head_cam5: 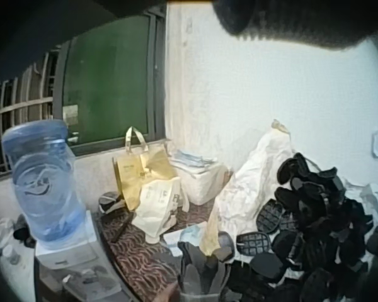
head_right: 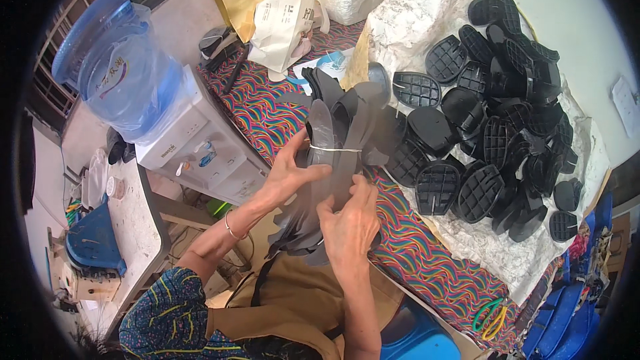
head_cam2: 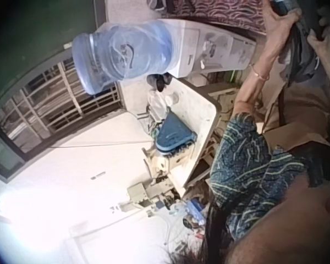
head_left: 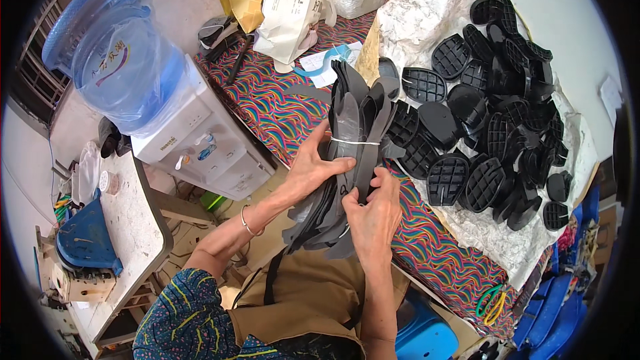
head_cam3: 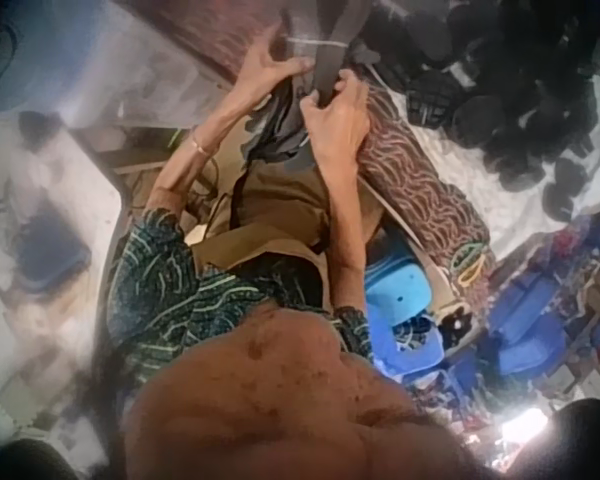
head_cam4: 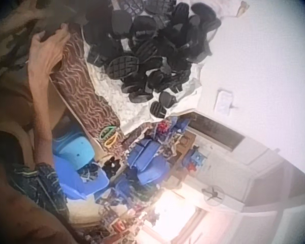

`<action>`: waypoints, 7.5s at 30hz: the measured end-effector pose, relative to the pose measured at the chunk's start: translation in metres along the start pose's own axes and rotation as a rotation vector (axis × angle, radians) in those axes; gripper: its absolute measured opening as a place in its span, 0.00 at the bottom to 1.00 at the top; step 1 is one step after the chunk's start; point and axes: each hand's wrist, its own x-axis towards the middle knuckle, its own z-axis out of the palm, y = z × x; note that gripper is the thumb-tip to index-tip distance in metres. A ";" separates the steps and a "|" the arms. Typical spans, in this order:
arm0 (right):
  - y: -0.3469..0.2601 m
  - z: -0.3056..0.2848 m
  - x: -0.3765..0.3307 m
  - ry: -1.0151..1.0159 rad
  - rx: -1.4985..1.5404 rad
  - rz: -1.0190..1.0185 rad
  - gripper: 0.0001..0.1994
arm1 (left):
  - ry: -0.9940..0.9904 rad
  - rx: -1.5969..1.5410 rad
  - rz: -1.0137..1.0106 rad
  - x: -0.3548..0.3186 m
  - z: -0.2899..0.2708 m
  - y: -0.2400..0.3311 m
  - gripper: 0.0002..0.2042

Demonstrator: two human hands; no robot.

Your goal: The person sits at a low workbench and assembles black slippers by hand. They pick up a sole and a strap, align the strap to the sole, and press them together to form a complete slipper. The person handles multiple pairs of components, working through a pile of loose parts.

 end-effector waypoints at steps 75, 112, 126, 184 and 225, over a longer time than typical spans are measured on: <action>0.014 0.043 0.046 0.172 -0.015 0.064 0.17 | -0.124 0.001 -0.170 0.032 0.000 -0.019 0.32; 0.042 0.033 0.053 0.075 0.075 0.032 0.17 | -0.103 0.086 -0.061 0.018 0.035 0.015 0.35; 0.053 -0.005 0.045 -0.025 0.120 0.069 0.19 | -0.018 0.319 -0.168 0.021 0.033 0.018 0.31; 0.130 -0.219 -0.067 0.366 0.427 0.436 0.06 | -0.116 -0.382 -0.377 0.039 -0.011 -0.025 0.34; 0.034 0.000 0.028 -0.107 0.013 0.027 0.23 | -0.269 -0.409 -0.256 0.045 -0.010 -0.018 0.36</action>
